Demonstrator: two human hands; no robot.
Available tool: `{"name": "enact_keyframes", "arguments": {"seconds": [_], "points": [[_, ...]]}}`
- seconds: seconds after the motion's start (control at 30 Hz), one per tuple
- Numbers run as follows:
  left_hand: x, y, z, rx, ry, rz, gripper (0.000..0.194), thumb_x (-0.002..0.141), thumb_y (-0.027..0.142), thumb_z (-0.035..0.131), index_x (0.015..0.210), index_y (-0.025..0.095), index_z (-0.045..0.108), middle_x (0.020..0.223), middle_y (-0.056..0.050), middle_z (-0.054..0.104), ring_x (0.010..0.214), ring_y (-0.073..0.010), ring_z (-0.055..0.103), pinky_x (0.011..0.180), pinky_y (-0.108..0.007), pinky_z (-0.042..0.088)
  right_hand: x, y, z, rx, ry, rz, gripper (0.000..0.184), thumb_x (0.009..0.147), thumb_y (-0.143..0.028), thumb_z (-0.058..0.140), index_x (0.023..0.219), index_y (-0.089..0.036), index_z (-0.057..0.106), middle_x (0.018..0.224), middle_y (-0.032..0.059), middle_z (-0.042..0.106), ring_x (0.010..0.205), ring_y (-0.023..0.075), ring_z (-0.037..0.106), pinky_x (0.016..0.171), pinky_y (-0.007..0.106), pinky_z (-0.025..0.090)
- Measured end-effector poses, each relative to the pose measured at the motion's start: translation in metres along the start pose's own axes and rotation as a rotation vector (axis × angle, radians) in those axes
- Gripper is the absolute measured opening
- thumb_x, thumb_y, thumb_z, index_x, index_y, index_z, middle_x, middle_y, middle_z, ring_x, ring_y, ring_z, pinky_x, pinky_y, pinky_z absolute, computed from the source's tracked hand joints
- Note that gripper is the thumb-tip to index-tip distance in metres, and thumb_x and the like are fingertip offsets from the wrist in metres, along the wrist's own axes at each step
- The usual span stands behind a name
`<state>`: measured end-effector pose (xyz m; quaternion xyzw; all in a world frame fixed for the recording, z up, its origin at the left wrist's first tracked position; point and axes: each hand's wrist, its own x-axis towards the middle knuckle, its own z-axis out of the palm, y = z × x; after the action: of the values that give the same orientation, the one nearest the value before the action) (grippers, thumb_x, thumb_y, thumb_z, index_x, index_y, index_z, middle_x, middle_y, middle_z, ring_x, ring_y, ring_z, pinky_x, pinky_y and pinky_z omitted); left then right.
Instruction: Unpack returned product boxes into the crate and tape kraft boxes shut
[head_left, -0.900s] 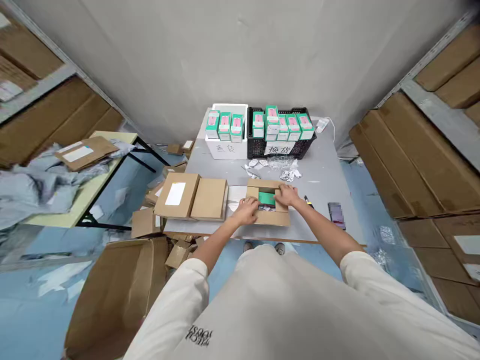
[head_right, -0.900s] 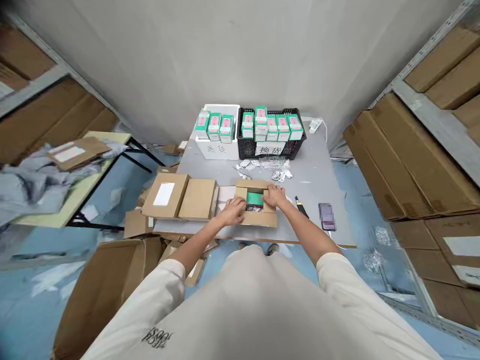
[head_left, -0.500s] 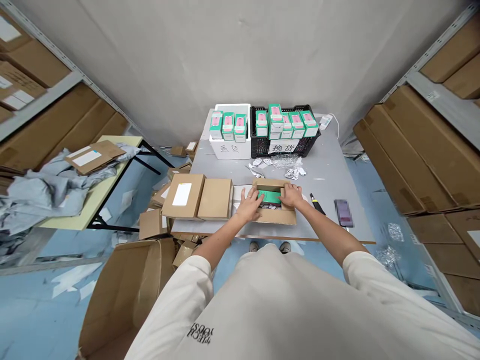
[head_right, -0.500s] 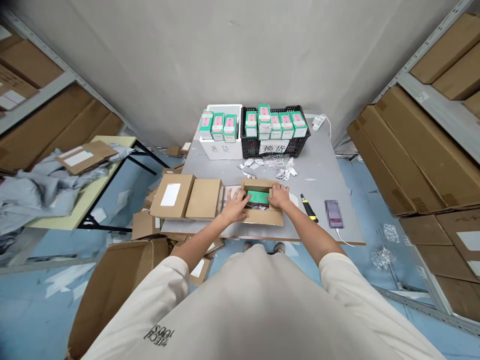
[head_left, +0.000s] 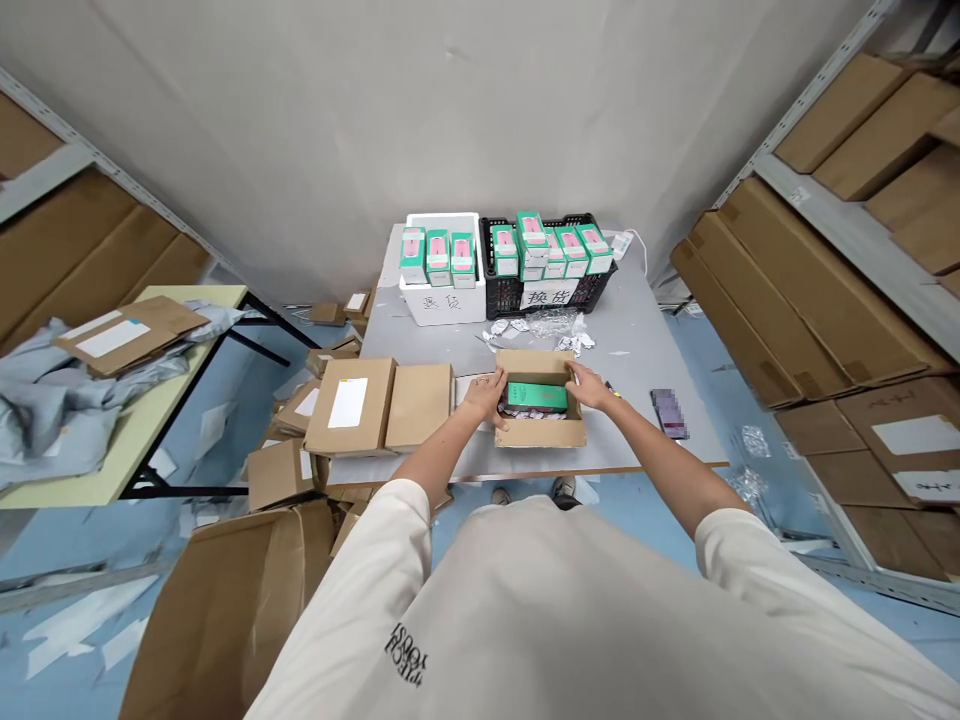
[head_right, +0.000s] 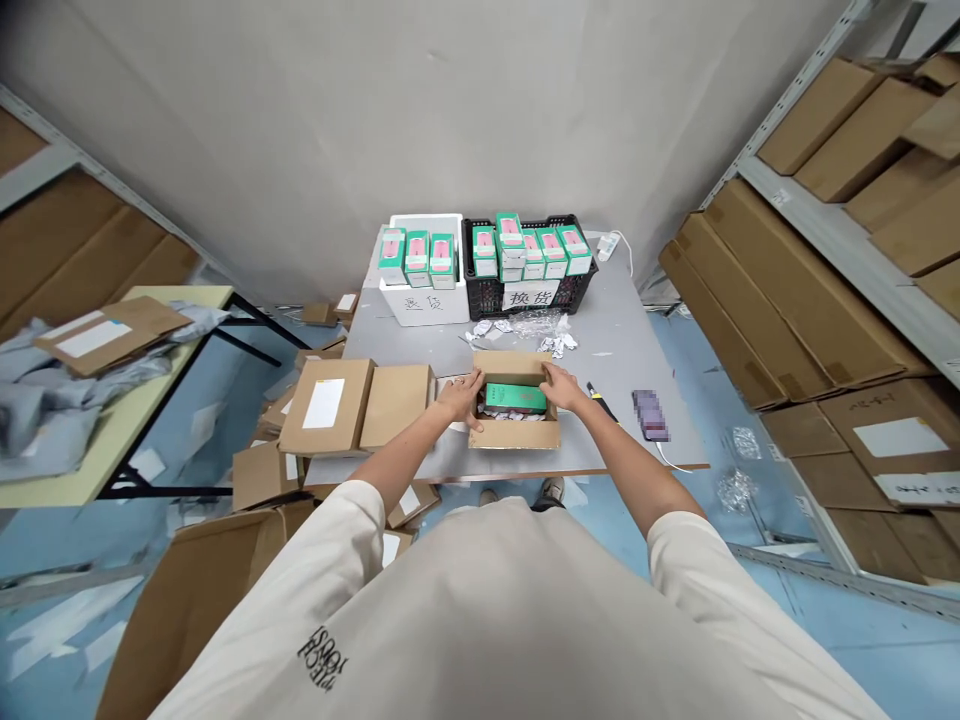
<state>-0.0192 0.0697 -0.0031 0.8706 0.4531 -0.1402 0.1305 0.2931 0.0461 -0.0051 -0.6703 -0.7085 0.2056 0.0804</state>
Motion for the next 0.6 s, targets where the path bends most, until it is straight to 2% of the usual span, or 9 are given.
{"name": "enact_keyframes", "arguments": {"seconds": [0.13,0.23,0.33,0.4,0.47,0.53,0.6], "points": [[0.005,-0.006,0.004,-0.039,-0.029,0.033,0.153,0.053,0.075,0.085,0.165,0.024,-0.007,0.172,-0.020,-0.002,0.146,-0.0457,0.034,0.112,-0.053,0.036,-0.016,0.025,-0.009,-0.036,0.128,-0.024,0.078,0.081,-0.023,0.048,0.158,-0.017,0.034,0.158,0.0140,0.043,0.139,0.0343,0.044,0.111,0.051,0.040],[0.007,-0.011,0.011,-0.079,-0.024,0.044,0.156,0.051,0.079,0.083,0.164,0.024,-0.010,0.172,-0.020,-0.002,0.147,-0.0462,0.032,0.113,-0.053,0.034,-0.028,0.041,-0.012,-0.130,0.094,0.048,0.075,0.084,-0.026,0.050,0.156,-0.015,0.035,0.158,0.0176,0.041,0.138,0.0370,0.043,0.109,0.054,0.040],[0.007,-0.016,0.017,-0.123,0.009,0.060,0.156,0.052,0.082,0.081,0.164,0.023,-0.009,0.172,-0.020,0.000,0.148,-0.0466,0.030,0.113,-0.052,0.033,-0.032,0.039,-0.016,-0.248,0.063,0.082,0.068,0.087,-0.029,0.052,0.152,-0.014,0.041,0.153,0.0207,0.044,0.133,0.0388,0.044,0.106,0.054,0.039],[0.005,-0.017,0.019,-0.150,0.033,0.068,0.153,0.053,0.082,0.079,0.165,0.023,-0.008,0.172,-0.020,0.001,0.147,-0.0464,0.031,0.113,-0.052,0.032,-0.027,0.022,-0.020,-0.338,0.083,-0.008,0.058,0.088,-0.025,0.051,0.145,-0.015,0.050,0.148,0.0208,0.048,0.130,0.0379,0.045,0.107,0.052,0.036],[0.003,-0.018,0.019,-0.174,0.049,0.072,0.152,0.053,0.082,0.079,0.165,0.024,-0.006,0.172,-0.019,0.003,0.146,-0.0462,0.033,0.113,-0.052,0.033,-0.016,-0.007,-0.019,-0.428,0.071,-0.178,0.045,0.089,-0.018,0.048,0.132,-0.015,0.060,0.143,0.0201,0.053,0.128,0.0370,0.046,0.108,0.051,0.032],[0.002,-0.018,0.017,-0.192,0.057,0.071,0.151,0.053,0.081,0.080,0.165,0.024,-0.004,0.172,-0.019,0.004,0.144,-0.0459,0.034,0.113,-0.052,0.033,-0.004,-0.042,-0.012,-0.461,-0.043,-0.347,0.036,0.091,-0.018,0.047,0.123,-0.016,0.065,0.131,0.0185,0.061,0.122,0.0347,0.051,0.105,0.048,0.035],[0.000,-0.018,0.016,-0.206,0.065,0.063,0.151,0.053,0.080,0.080,0.165,0.023,-0.003,0.172,-0.020,0.006,0.144,-0.0455,0.034,0.113,-0.051,0.033,0.009,-0.074,0.004,-0.459,-0.186,-0.406,0.031,0.094,-0.024,0.050,0.119,-0.017,0.067,0.122,0.0168,0.065,0.114,0.0320,0.056,0.099,0.043,0.040]]}}
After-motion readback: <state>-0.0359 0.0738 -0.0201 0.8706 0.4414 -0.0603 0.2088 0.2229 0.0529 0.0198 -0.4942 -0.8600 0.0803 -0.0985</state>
